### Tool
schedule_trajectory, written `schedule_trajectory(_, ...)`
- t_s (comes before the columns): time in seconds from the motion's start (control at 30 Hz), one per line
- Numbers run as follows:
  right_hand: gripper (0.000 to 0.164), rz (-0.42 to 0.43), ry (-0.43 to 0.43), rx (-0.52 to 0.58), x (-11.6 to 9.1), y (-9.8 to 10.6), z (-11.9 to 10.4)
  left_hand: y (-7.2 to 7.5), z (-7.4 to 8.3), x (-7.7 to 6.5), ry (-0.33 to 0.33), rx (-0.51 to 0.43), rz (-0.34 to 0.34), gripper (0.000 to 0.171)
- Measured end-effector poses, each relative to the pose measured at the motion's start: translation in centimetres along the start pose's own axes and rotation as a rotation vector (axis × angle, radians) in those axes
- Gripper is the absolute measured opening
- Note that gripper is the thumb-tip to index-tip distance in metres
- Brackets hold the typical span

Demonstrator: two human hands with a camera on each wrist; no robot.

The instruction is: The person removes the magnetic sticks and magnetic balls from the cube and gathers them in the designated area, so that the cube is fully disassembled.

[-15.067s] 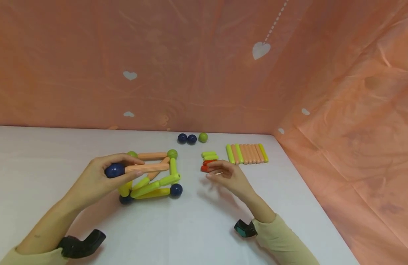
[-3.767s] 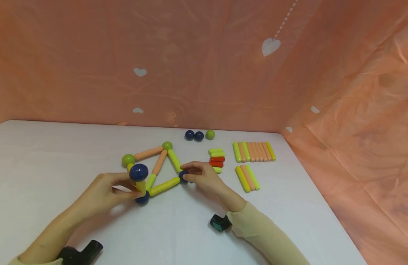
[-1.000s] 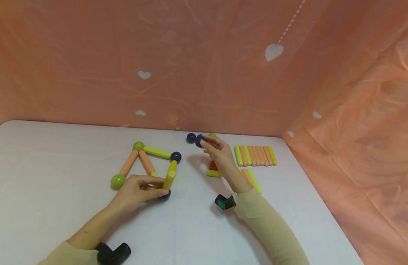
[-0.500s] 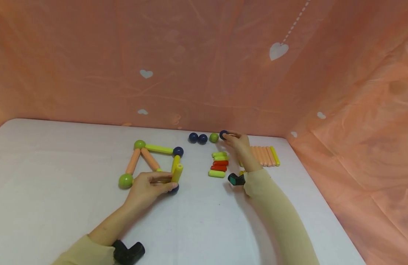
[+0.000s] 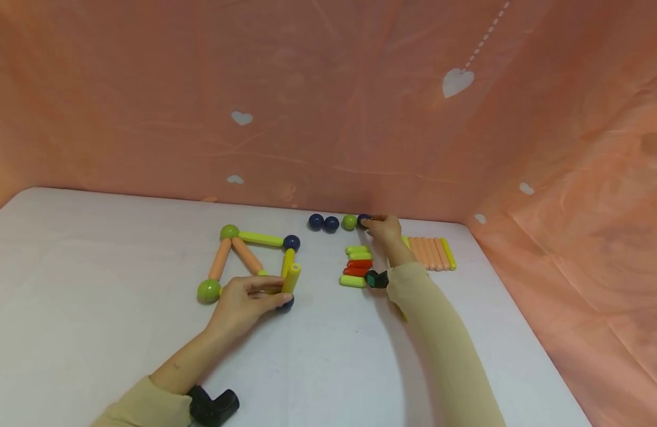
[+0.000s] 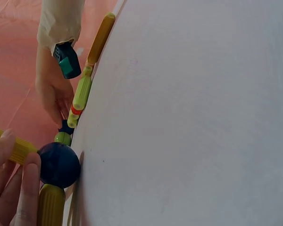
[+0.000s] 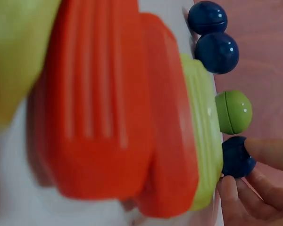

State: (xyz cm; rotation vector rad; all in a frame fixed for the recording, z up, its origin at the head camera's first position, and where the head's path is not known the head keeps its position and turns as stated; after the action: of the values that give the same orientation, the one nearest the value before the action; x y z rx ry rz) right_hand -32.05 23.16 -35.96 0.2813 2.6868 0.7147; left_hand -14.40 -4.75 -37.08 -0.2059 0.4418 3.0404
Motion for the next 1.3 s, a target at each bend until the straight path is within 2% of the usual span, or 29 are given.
schedule_trajectory(0.13, 0.043, 0.005, -0.017, -0.012, 0.1, 0.1, 0.1, 0.0, 0.0, 0.0, 0.001, 0.007, -0.003, 0.038)
schedule_trajectory(0.3, 0.046, 0.003, -0.015, 0.043, -0.4, 0.2, 0.1, 0.0, -0.1, 0.1, -0.003, 0.017, -0.013, 0.038)
schedule_trajectory(0.5, 0.043, 0.036, 0.139, 0.103, -3.3, 0.6, -0.5, 0.7, -0.1, -0.2, -0.043, 0.002, -0.082, 0.039)
schedule_trajectory(0.6, 0.039, 0.013, 0.226, 0.124, -5.5, 0.4, -1.0, 2.0, 0.3, -0.6, -0.105, 0.046, -0.083, 0.037)
schedule_trajectory(0.67, 0.038, -0.04, 0.265, 0.161, -7.0, -0.1, -1.2, 3.2, 0.6, -0.9, -0.159, 0.113, -0.043, 0.033)
schedule_trajectory(0.77, 0.038, -0.154, 0.334, 0.209, -9.2, -1.2, -1.2, 5.3, 0.9, -1.2, -0.222, 0.218, 0.061, 0.028)
schedule_trajectory(0.83, 0.038, -0.24, 0.388, 0.224, -10.5, -2.0, -1.1, 6.6, 0.7, -1.4, -0.242, 0.254, 0.118, 0.027)
schedule_trajectory(0.93, 0.042, -0.388, 0.46, 0.217, -12.4, -3.4, -0.9, 8.1, 0.2, -1.5, -0.236, 0.269, 0.178, 0.03)
schedule_trajectory(1.0, 0.045, -0.482, 0.49, 0.214, -13.4, -4.3, -0.6, 8.7, -0.4, -1.5, -0.212, 0.277, 0.183, 0.034)
schedule_trajectory(1.1, 0.047, -0.596, 0.51, 0.202, -14.7, -5.5, -0.2, 9.2, -1.3, -1.2, -0.172, 0.292, 0.146, 0.04)
schedule_trajectory(1.3, 0.045, -0.693, 0.49, 0.151, -16.1, -7.4, 0.4, 9.5, -2.4, -0.9, -0.118, 0.347, 0.065, 0.041)
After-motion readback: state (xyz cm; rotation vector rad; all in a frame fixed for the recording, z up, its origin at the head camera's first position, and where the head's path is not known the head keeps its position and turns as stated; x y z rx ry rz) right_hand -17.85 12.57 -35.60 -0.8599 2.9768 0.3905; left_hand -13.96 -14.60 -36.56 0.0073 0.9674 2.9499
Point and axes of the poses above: each hand's wrist, its own x-axis towards the middle knuckle, its own y-axis out of the back of the hand, z = x × y, the point moved 4 cm from there along x, towards the middle knuckle, and after that the axes turned 1 degree about -y, right-handed, at the moved point
